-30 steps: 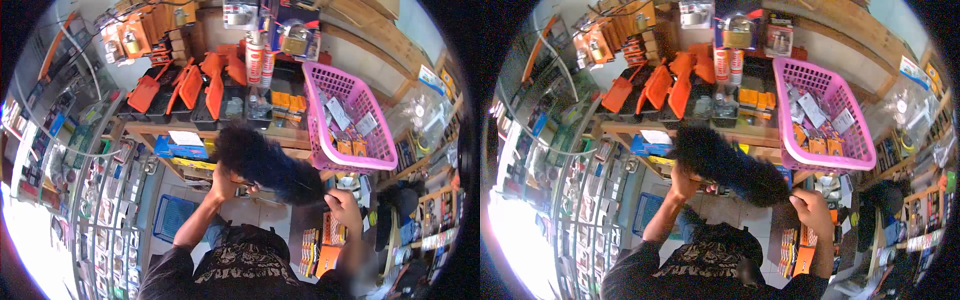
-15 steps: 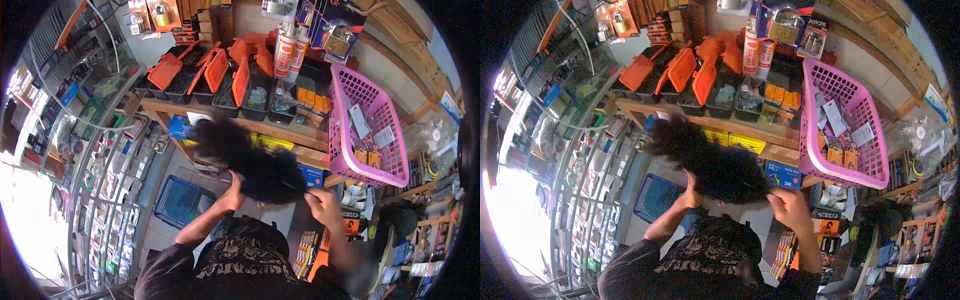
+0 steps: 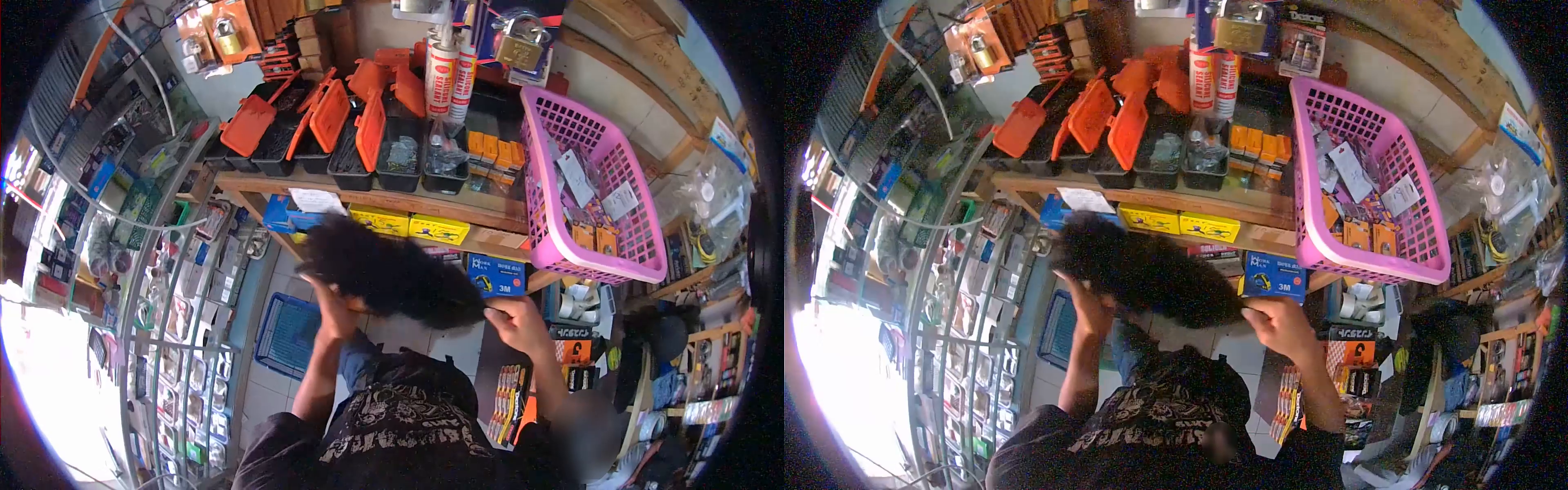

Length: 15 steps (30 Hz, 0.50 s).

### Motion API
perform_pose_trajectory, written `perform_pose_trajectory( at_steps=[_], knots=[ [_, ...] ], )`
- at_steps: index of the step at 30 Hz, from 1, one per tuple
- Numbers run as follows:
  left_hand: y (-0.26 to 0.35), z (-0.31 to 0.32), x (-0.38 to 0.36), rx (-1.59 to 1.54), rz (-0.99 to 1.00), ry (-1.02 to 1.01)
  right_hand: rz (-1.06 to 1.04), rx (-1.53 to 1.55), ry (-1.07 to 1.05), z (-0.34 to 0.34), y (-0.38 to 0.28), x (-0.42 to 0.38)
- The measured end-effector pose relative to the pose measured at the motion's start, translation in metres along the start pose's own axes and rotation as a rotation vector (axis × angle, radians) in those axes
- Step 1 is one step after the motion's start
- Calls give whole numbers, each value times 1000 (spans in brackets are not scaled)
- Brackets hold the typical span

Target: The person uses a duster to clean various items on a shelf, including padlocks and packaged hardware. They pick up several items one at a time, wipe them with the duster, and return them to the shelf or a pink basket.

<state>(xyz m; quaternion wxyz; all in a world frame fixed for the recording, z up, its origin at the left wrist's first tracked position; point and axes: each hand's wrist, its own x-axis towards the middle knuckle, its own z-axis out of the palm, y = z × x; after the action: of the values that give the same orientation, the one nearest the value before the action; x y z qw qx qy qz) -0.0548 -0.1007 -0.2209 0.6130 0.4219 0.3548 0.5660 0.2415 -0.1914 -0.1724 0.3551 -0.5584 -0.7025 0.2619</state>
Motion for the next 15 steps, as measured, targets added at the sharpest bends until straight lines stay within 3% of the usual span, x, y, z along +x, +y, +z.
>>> perform_pose_trajectory(
  at_steps=[3,4,6,7,9,10,12,13,15],
  knots=[
    [16,-9,4,-201,-103,5,66,26,-39,-5,4,1],
    [-33,-27,18,-197,-95,27,110,4,-70,-3,3,4],
    [-141,-61,15,574,266,170,55,15,-50,9,-1,11],
    [-87,-30,26,578,266,188,35,16,-47,14,3,13],
    [25,8,2,39,-338,204,38,68,56,21,9,14],
    [25,-4,8,40,-327,221,55,10,47,12,11,15],
    [33,-27,14,-157,-250,-107,46,-41,-69,14,22,11],
    [43,-21,11,-107,-240,25,25,-37,-90,18,22,10],
    [43,-39,17,-147,-199,86,-94,22,-81,26,20,12]
  ],
)
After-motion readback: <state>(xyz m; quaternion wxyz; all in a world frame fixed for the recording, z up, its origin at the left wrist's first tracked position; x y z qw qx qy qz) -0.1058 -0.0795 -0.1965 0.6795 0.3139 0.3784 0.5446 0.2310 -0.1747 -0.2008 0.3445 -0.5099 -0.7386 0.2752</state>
